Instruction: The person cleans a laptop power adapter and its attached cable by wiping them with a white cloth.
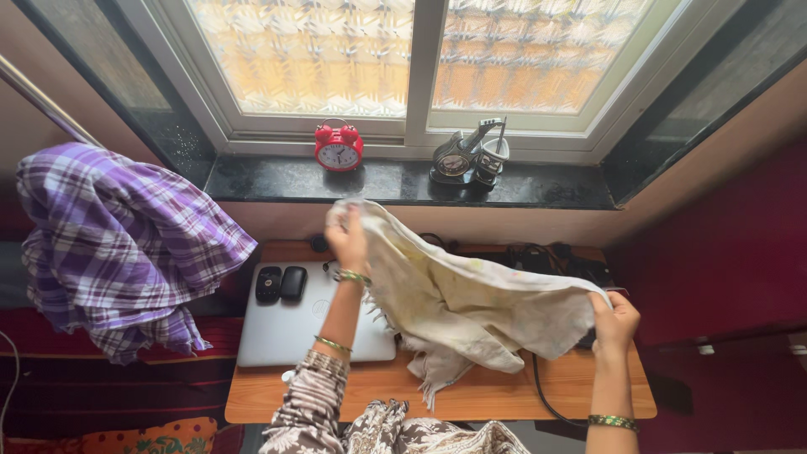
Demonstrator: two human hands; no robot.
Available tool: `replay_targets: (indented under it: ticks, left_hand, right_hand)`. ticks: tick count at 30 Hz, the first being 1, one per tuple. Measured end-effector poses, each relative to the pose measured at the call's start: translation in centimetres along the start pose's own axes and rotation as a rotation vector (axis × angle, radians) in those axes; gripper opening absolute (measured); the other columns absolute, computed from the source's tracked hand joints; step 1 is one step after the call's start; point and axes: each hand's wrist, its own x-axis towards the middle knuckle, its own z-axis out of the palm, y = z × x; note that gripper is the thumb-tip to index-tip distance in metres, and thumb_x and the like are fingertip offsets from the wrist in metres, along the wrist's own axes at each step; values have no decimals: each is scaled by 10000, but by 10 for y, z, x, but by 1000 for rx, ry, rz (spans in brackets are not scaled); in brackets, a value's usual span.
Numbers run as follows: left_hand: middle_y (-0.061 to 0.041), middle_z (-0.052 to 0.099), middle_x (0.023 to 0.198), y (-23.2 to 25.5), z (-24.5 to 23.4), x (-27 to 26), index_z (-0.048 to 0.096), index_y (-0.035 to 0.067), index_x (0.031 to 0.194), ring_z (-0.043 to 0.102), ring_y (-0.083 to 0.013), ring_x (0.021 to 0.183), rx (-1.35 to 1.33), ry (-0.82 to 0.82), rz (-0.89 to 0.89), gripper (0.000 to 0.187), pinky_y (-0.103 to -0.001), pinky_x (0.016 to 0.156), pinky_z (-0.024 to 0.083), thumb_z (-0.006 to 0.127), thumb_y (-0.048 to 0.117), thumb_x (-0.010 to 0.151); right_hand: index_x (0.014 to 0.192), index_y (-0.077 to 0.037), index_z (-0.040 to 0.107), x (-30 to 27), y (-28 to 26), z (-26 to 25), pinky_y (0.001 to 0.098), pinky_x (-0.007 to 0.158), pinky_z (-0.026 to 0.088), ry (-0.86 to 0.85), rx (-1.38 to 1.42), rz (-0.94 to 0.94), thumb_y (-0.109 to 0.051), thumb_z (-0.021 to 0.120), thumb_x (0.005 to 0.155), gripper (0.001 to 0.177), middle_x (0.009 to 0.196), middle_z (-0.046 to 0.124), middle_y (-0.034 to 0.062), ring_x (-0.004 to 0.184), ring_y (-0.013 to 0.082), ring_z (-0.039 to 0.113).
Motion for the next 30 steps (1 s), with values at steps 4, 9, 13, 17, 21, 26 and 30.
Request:
replay_targets:
  ticks: [4,9,13,17,21,26,30]
  left_hand:
    - [16,535,776,-40,5,-61,581,37,806,391,-74,671,24,-271,-275,343,-263,560,304,724,196,1074]
    - [50,691,840,-17,25,-115,705,96,903,596,-28,719,-56,-469,-619,113,-205,629,478,672,197,942]
    - [56,658,842,6,28,-90,684,81,888,563,-21,710,-171,-353,-552,199,-210,621,479,634,241,995]
    - [21,594,717,6,11,-87,619,77,792,497,-69,606,-80,-116,-369,312,-247,532,397,588,265,1039]
    - [65,629,726,-19,10,-141,675,74,819,515,-24,643,75,-559,-233,216,-241,543,406,645,191,998]
    - [37,512,732,-37,15,-178,609,29,933,451,-56,609,-59,-705,-469,235,-248,518,360,629,203,1091]
    - [-26,661,861,-9,15,-181,702,-1,1102,577,-121,761,63,-736,-374,444,-301,686,460,450,364,1084]
  right_hand:
    - [795,-19,703,-22,-44,40,226,663,418,-258,-22,25,-22,706,875,80,742,630,8,691,67,541]
    - [924,-53,690,-44,-105,96,220,681,473,-442,216,44,-56,720,894,43,832,670,-15,756,60,590]
    - [965,-55,649,-32,-141,106,285,549,364,92,254,-150,-98,699,1021,87,871,651,20,680,119,507]
    - [984,-62,670,-46,-144,119,261,816,570,204,-39,-414,-85,656,1022,46,988,700,18,916,108,669]
    - [1012,-50,768,-94,-120,153,239,750,496,-230,-128,-417,-62,699,982,77,938,727,46,842,108,636]
    - [1086,-12,755,-124,-127,172,230,698,475,-484,-32,-395,-11,644,971,160,932,703,52,796,109,595]
    - [1080,-3,742,-142,-141,171,240,616,488,-524,-191,-480,-28,654,934,172,919,705,66,723,106,628]
